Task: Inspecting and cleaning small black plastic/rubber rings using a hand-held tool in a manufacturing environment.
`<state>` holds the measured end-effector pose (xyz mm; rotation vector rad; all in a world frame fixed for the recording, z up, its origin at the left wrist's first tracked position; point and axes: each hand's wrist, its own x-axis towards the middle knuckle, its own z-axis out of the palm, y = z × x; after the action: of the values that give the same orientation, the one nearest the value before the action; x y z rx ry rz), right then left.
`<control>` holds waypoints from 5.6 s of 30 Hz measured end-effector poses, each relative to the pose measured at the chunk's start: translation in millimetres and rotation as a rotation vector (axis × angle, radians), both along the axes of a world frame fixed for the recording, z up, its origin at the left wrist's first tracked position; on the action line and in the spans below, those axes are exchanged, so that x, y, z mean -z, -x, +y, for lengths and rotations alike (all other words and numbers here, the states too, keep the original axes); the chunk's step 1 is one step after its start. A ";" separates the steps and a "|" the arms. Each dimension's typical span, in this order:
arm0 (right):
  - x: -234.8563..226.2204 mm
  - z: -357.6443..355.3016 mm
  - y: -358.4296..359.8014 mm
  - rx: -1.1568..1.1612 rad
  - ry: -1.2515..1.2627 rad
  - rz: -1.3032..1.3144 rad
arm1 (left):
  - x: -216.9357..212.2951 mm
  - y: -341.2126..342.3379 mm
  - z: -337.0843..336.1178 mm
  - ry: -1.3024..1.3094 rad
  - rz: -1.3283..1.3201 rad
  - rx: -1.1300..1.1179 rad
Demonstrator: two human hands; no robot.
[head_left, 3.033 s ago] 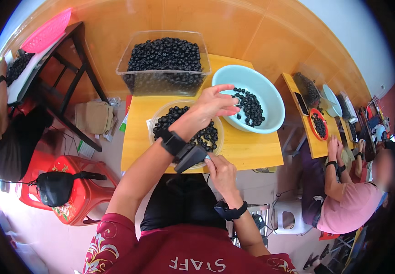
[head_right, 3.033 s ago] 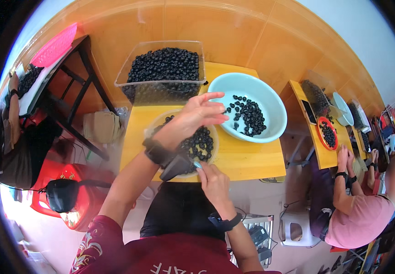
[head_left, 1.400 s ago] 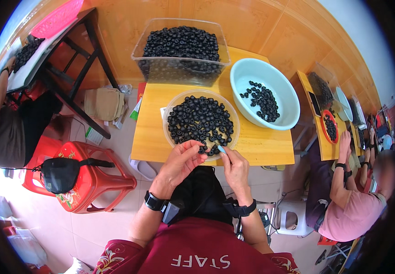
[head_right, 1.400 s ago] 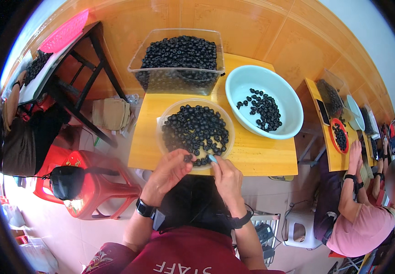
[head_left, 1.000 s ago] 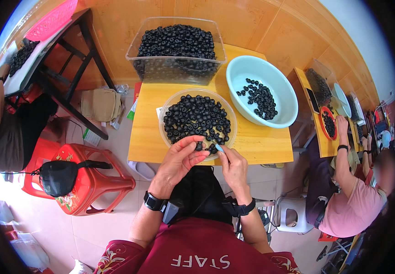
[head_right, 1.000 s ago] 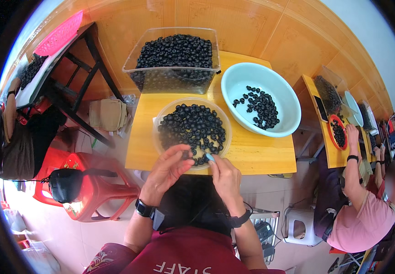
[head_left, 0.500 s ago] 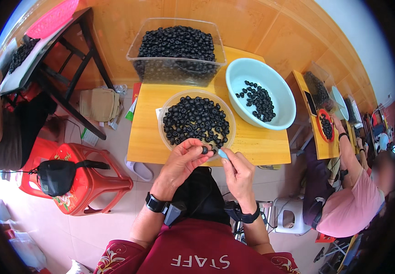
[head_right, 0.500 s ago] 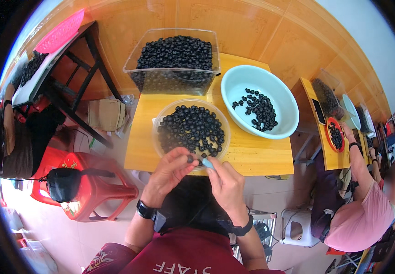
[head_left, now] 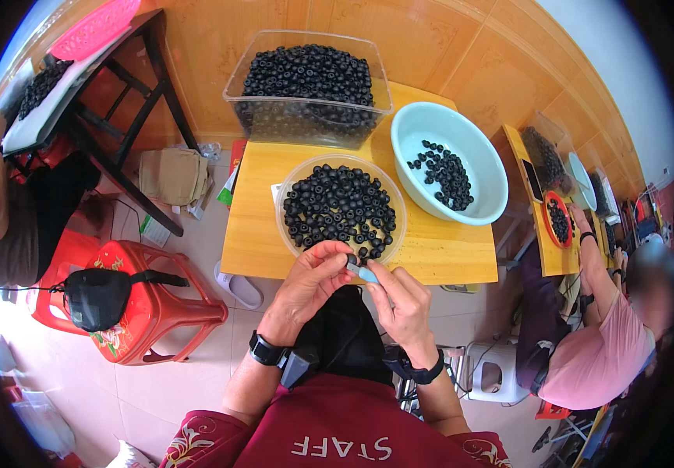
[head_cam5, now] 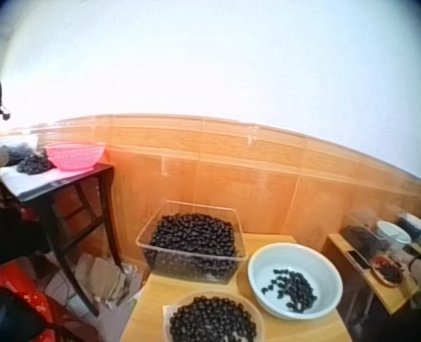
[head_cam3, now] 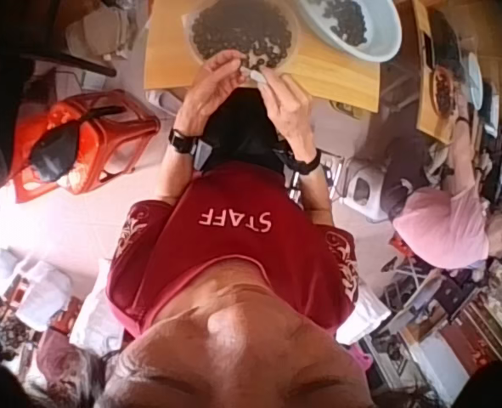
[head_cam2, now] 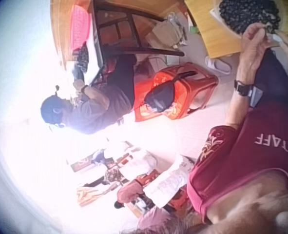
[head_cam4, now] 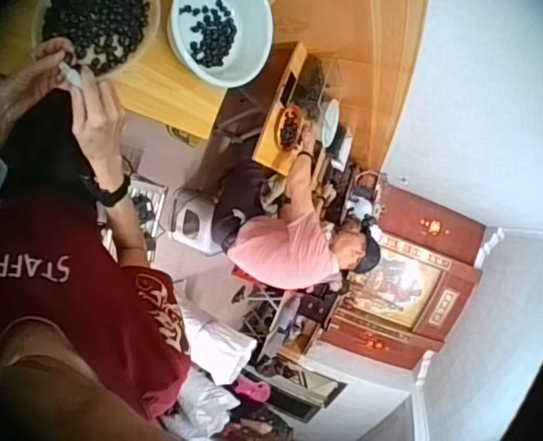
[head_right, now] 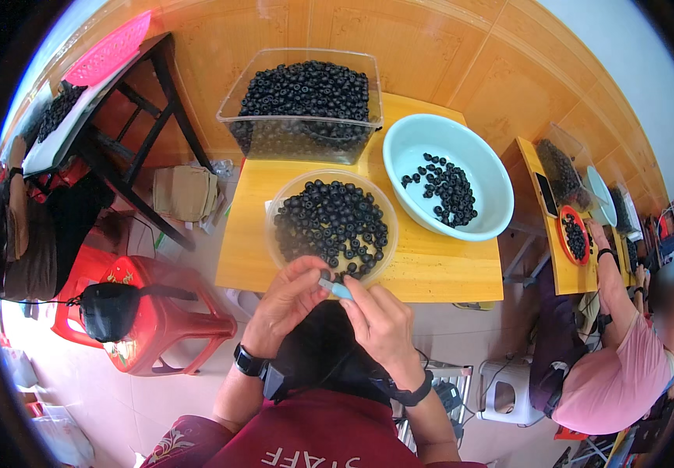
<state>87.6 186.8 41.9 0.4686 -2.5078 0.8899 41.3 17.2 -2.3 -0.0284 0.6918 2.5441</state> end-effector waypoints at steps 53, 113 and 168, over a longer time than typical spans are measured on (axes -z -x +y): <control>54.3 18.2 19.8 0.235 0.033 -0.100 | -92.5 121.8 87.9 0.405 0.434 0.193; 8.6 -4.3 9.3 0.082 0.101 -0.005 | 2.9 22.1 -4.8 0.063 -0.012 0.115; 12.9 55.1 5.9 0.382 0.145 -0.161 | -59.3 90.5 37.0 0.162 0.108 0.220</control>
<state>81.7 241.9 28.9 -0.1321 -2.5262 0.9743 -49.2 54.2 57.0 0.1239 0.8902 2.2876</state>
